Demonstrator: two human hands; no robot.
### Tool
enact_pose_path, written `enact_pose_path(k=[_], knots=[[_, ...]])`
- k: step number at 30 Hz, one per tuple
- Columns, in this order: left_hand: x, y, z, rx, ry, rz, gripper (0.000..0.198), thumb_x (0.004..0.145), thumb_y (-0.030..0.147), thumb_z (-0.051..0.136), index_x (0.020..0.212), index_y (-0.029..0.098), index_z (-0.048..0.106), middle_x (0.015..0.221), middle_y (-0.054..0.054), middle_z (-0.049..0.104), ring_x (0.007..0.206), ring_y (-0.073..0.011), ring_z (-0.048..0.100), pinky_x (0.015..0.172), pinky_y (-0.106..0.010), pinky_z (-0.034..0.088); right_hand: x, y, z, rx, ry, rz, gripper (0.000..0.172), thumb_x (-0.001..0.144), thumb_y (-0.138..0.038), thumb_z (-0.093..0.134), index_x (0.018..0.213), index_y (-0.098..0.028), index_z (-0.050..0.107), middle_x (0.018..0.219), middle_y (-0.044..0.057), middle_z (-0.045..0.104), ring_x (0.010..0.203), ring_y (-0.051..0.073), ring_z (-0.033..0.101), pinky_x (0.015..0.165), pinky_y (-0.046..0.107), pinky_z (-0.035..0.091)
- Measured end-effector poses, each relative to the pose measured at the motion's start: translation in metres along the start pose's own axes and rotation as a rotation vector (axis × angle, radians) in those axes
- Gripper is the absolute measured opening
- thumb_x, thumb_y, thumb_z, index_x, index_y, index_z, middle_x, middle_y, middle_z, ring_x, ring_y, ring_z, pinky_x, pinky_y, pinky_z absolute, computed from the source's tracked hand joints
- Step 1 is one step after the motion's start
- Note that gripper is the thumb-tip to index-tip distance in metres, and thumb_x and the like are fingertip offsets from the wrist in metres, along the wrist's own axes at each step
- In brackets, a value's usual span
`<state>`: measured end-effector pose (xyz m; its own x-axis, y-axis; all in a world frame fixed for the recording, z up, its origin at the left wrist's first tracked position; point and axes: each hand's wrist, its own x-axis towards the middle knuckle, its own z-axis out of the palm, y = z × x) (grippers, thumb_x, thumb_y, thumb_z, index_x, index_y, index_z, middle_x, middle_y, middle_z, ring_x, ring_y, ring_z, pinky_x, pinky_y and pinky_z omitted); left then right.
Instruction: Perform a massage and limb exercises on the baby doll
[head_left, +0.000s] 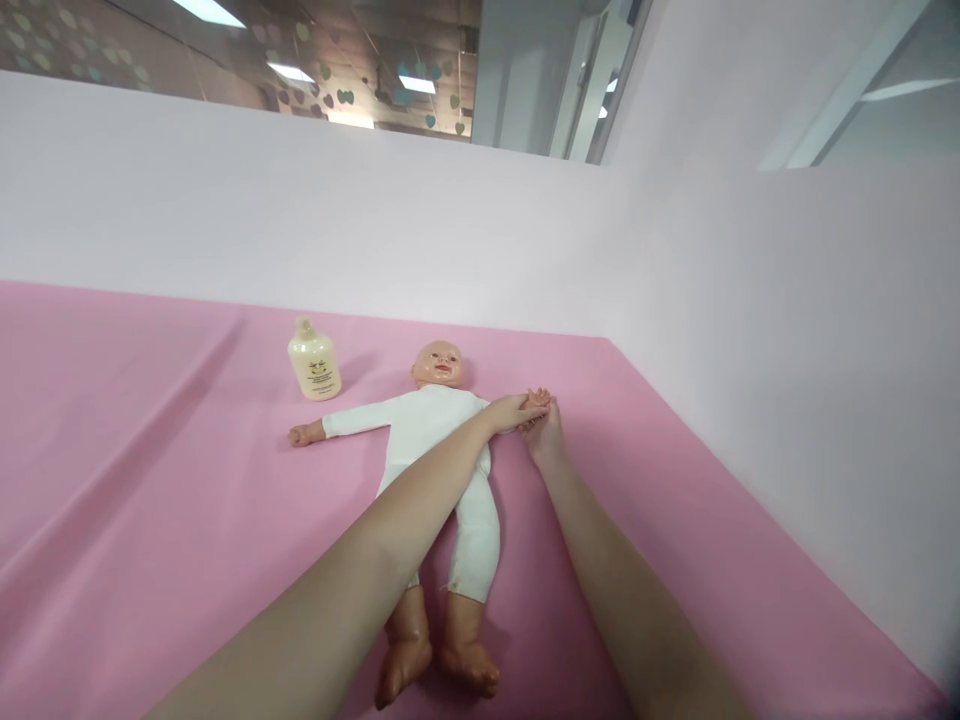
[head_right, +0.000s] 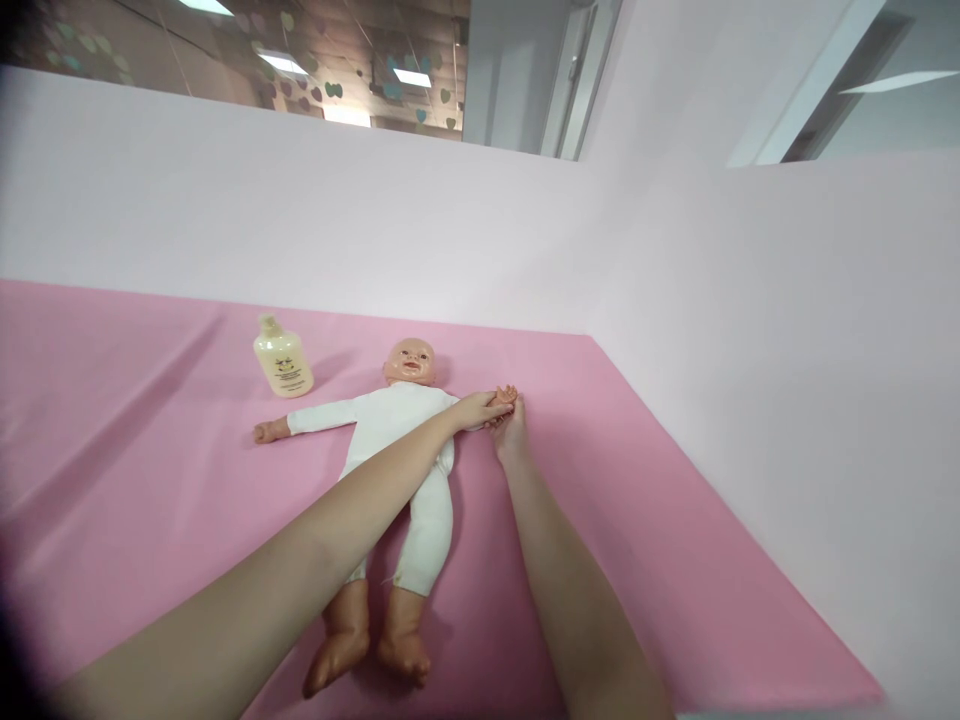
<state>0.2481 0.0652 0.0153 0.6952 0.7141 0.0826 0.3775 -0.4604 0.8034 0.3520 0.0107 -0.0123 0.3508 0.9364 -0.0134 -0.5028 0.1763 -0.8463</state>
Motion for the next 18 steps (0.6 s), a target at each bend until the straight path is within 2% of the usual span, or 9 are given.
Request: enact_pose_path(k=[5, 10, 15, 18], knots=[[0.002, -0.002, 0.001, -0.031, 0.05, -0.007, 0.053, 0.1, 0.056, 0.04, 0.123, 0.016, 0.065, 0.111, -0.009, 0.075, 0.103, -0.0208, 0.069, 0.091, -0.029, 0.051, -0.005, -0.003, 0.005, 0.047, 0.025, 0.06, 0.032, 0.089, -0.053, 0.06, 0.104, -0.027, 0.073, 0.096, 0.002, 0.073, 0.064, 0.013, 0.058, 0.05, 0.024, 0.044], [0.008, -0.003, 0.002, -0.085, 0.108, 0.027, 0.057, 0.106, 0.046, 0.021, 0.141, 0.017, 0.056, 0.142, -0.007, 0.061, 0.134, -0.0159, 0.054, 0.111, -0.027, 0.039, -0.007, -0.003, 0.005, 0.041, -0.054, 0.044, 0.023, 0.084, -0.035, 0.071, 0.106, -0.029, 0.074, 0.107, 0.0, 0.074, 0.075, 0.012, 0.064, 0.058, 0.022, 0.05], [0.011, -0.001, 0.0, -0.113, 0.153, 0.02, 0.058, 0.106, 0.037, 0.014, 0.145, 0.014, 0.051, 0.152, -0.009, 0.053, 0.143, -0.0144, 0.044, 0.12, -0.029, 0.029, -0.005, -0.004, 0.003, 0.041, -0.12, 0.055, 0.036, 0.072, -0.015, 0.074, 0.104, -0.032, 0.075, 0.119, -0.004, 0.073, 0.092, 0.012, 0.068, 0.067, 0.021, 0.055], [0.008, 0.002, -0.001, -0.129, 0.165, 0.011, 0.06, 0.106, 0.037, 0.013, 0.146, 0.014, 0.051, 0.151, -0.008, 0.053, 0.144, -0.0163, 0.043, 0.121, -0.032, 0.028, -0.005, -0.003, 0.002, 0.02, -0.142, 0.044, 0.042, 0.069, -0.016, 0.078, 0.106, -0.035, 0.075, 0.122, -0.005, 0.072, 0.097, 0.014, 0.068, 0.07, 0.023, 0.055]])
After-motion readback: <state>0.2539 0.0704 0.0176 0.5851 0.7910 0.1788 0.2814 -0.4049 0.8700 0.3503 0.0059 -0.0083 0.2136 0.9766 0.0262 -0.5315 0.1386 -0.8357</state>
